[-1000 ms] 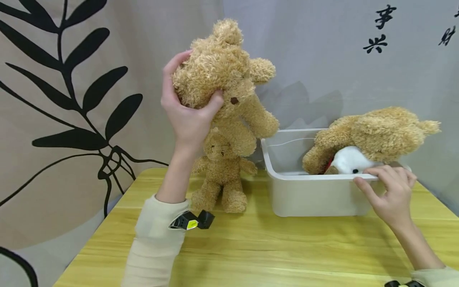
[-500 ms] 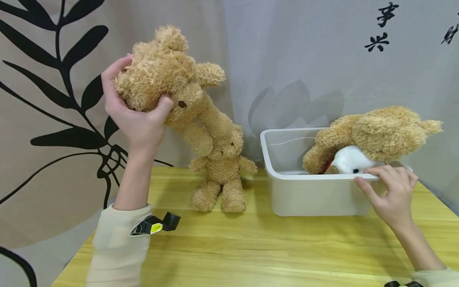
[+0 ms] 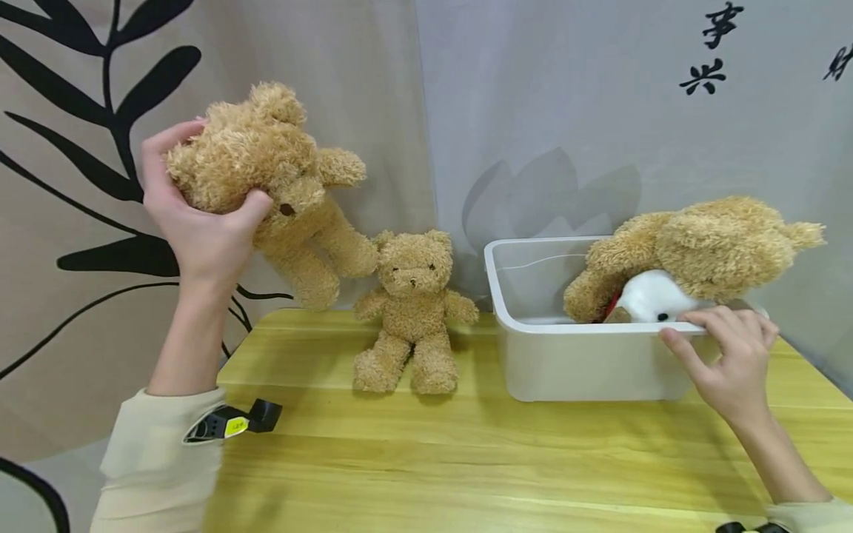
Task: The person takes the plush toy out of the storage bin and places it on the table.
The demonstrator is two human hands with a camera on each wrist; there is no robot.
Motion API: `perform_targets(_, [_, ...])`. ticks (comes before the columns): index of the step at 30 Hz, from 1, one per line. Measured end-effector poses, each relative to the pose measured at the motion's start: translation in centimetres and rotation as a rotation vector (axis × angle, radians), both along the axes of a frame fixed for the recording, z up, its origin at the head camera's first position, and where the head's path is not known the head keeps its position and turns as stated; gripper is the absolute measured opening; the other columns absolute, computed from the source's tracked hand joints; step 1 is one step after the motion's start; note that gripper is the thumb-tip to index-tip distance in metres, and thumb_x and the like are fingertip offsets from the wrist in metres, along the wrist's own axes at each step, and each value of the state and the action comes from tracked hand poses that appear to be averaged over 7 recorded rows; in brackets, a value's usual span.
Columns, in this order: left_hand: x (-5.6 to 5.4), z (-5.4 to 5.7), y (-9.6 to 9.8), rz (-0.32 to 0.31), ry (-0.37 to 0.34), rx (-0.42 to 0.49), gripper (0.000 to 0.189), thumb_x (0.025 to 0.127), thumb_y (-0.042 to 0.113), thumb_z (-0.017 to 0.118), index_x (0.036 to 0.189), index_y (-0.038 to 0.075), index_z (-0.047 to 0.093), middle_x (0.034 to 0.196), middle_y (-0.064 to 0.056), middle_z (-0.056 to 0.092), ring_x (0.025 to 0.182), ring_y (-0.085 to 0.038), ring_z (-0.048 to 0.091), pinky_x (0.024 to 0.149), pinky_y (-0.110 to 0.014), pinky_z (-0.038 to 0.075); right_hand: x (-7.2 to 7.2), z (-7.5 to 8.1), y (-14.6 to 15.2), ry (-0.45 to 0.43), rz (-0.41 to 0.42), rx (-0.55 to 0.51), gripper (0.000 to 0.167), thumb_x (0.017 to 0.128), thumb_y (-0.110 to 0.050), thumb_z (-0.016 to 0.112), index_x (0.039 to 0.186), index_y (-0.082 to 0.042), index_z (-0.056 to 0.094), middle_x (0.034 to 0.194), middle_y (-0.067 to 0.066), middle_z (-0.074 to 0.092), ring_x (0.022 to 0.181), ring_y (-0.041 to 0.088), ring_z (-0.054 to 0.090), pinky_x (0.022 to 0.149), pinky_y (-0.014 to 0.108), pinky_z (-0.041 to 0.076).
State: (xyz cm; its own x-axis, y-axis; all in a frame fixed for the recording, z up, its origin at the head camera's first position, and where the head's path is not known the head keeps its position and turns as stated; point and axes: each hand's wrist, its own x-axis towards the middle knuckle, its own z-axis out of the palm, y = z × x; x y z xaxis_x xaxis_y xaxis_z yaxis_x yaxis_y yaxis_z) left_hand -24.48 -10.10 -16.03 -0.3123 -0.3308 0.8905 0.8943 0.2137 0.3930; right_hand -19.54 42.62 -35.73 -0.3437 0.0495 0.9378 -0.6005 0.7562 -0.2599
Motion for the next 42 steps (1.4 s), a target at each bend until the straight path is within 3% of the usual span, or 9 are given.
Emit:
perform_targets(6, [-0.6,-1.3,-1.8,0.014,-0.162,-0.005,0.058,0.067,-0.011,0.063,0.122,0.006,0.062,0.125,-0.009,0.06,0.112,-0.023,0.054,0.087,-0.032,0.046,0.0,0.0,0.0,0.006,-0.004,-0.001,0.079,0.086,-0.07,0.065,0.085,0.009,0.069,0.104,-0.036,0.057,0.099,-0.009,0.037,0.104,0.032,0.011])
perform_targets(14, [-3.7,-4.0,-6.1,0.07,-0.37,-0.205,0.065,0.072,-0.011,0.07,0.132,0.013,0.058,0.132,0.001,0.055,0.114,-0.019,0.052,0.084,-0.03,0.048,0.0,0.1,-0.2,0.011,-0.004,-0.004,0.079,0.086,-0.069,0.064,0.084,0.01,0.069,0.103,-0.035,0.056,0.099,-0.009,0.037,0.103,0.03,0.011])
perform_targets(23, [-5.1,-6.2,-8.8,0.065,-0.6,-0.349,0.064,0.079,-0.006,0.072,0.136,0.017,0.057,0.127,0.004,0.052,0.104,-0.016,0.052,0.075,-0.023,0.048,-0.1,0.0,-0.4,0.016,-0.001,-0.009,0.079,0.086,-0.069,0.065,0.084,0.01,0.069,0.103,-0.035,0.057,0.099,-0.009,0.037,0.103,0.031,0.012])
perform_targets(27, [-5.8,-7.1,-9.8,0.015,-0.701,-0.453,0.063,0.082,-0.005,0.072,0.139,0.017,0.053,0.126,0.007,0.05,0.104,-0.015,0.052,0.072,-0.019,0.05,-0.1,0.1,-0.2,0.014,-0.004,-0.01,0.08,0.086,-0.069,0.065,0.084,0.01,0.068,0.103,-0.035,0.057,0.099,-0.009,0.037,0.104,0.032,0.012])
perform_targets(34, [-7.0,-9.1,-11.5,-0.054,-0.75,-0.569,0.06,0.085,-0.006,0.071,0.139,0.014,0.053,0.121,0.008,0.051,0.097,-0.009,0.057,0.068,-0.019,0.053,-0.1,0.2,-0.3,0.021,-0.008,-0.009,0.08,0.086,-0.069,0.065,0.083,0.01,0.068,0.104,-0.035,0.057,0.1,-0.009,0.038,0.105,0.033,0.012])
perform_targets(39, [-8.3,-11.5,-11.9,-0.133,-0.841,-0.665,0.059,0.092,-0.001,0.068,0.145,0.009,0.046,0.126,-0.008,0.052,0.094,-0.009,0.059,0.07,-0.022,0.053,0.0,0.1,-0.5,0.022,-0.004,-0.018,0.08,0.086,-0.068,0.065,0.084,0.011,0.068,0.105,-0.034,0.057,0.1,-0.009,0.038,0.104,0.032,0.012])
perform_targets(42, [-9.0,-13.3,-11.8,-0.185,-0.929,-0.664,0.061,0.095,0.003,0.066,0.15,0.009,0.04,0.137,-0.016,0.047,0.095,-0.01,0.057,0.073,-0.025,0.051,0.0,0.2,-0.6,0.021,-0.005,-0.021,0.08,0.086,-0.068,0.065,0.084,0.012,0.067,0.105,-0.035,0.057,0.1,-0.009,0.038,0.104,0.032,0.012])
